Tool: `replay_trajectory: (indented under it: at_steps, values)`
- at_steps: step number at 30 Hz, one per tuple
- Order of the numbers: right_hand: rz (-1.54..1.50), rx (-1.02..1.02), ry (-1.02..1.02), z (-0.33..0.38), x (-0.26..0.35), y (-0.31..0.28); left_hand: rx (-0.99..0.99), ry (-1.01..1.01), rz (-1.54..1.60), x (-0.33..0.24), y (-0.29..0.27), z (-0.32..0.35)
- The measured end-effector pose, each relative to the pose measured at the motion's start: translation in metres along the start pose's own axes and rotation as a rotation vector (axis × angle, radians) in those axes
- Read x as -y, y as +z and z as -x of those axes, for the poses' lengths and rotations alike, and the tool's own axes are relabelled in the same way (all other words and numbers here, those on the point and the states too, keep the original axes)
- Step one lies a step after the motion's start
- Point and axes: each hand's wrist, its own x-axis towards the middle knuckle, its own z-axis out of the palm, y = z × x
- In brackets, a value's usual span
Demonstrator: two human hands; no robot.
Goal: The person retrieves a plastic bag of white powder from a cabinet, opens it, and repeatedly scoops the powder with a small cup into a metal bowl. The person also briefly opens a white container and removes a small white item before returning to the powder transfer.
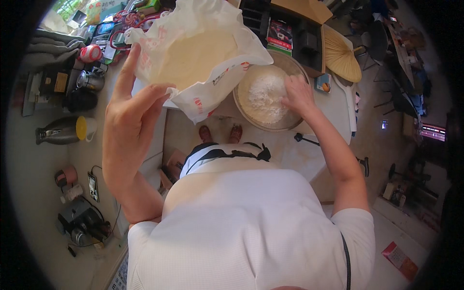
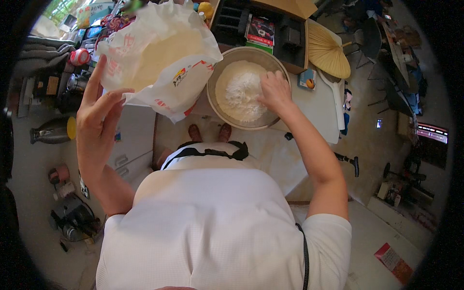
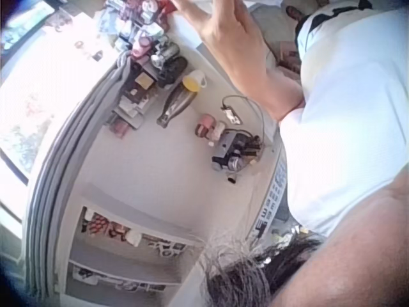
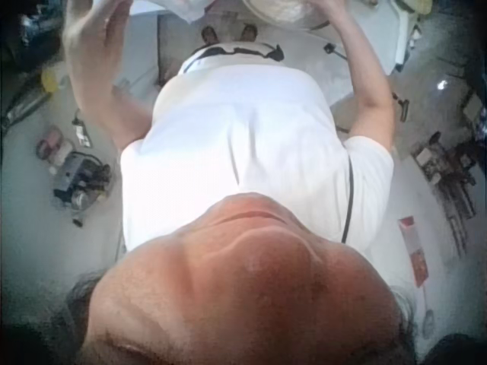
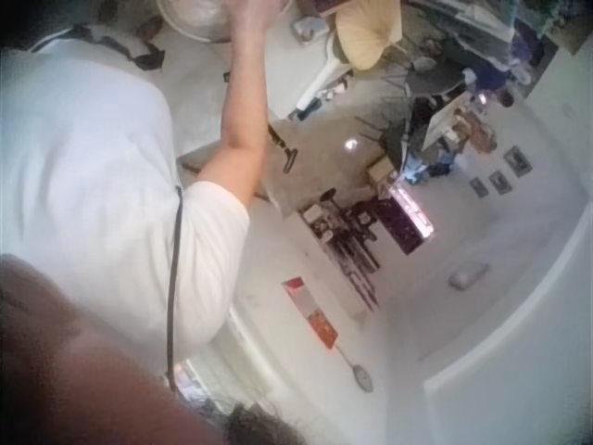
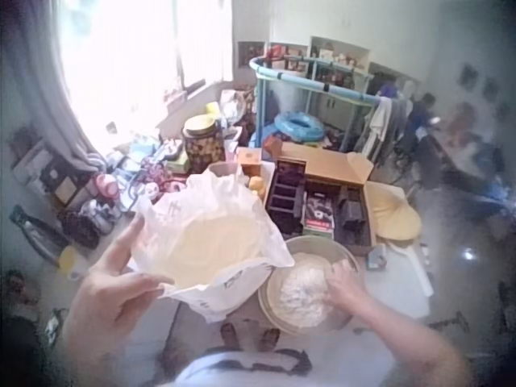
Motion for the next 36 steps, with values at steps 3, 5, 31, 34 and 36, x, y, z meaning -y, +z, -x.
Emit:
replay_trajectory:
  at_steps: [3,5,31,34,36]
  values:
    - [0.003,0.111,-0.008,-0.003,0.012,-0.006,-0.024,0.039,-0.016,0.001,0.002,-0.001]
    - [-0.015,0.19,-0.028,-0.001,0.018,-0.012,-0.029,0.051,-0.018,0.002,0.002,-0.001]
    - [-0.12,0.139,-0.031,-0.021,0.012,-0.103,-0.038,0.071,0.051,0.01,0.002,0.002]
    - [-0.065,0.159,-0.035,-0.021,0.005,-0.108,-0.039,0.07,0.052,0.012,0.003,0.003]
    - [-0.012,0.157,-0.026,-0.015,0.002,-0.104,-0.037,0.071,0.044,0.012,0.002,0.003]
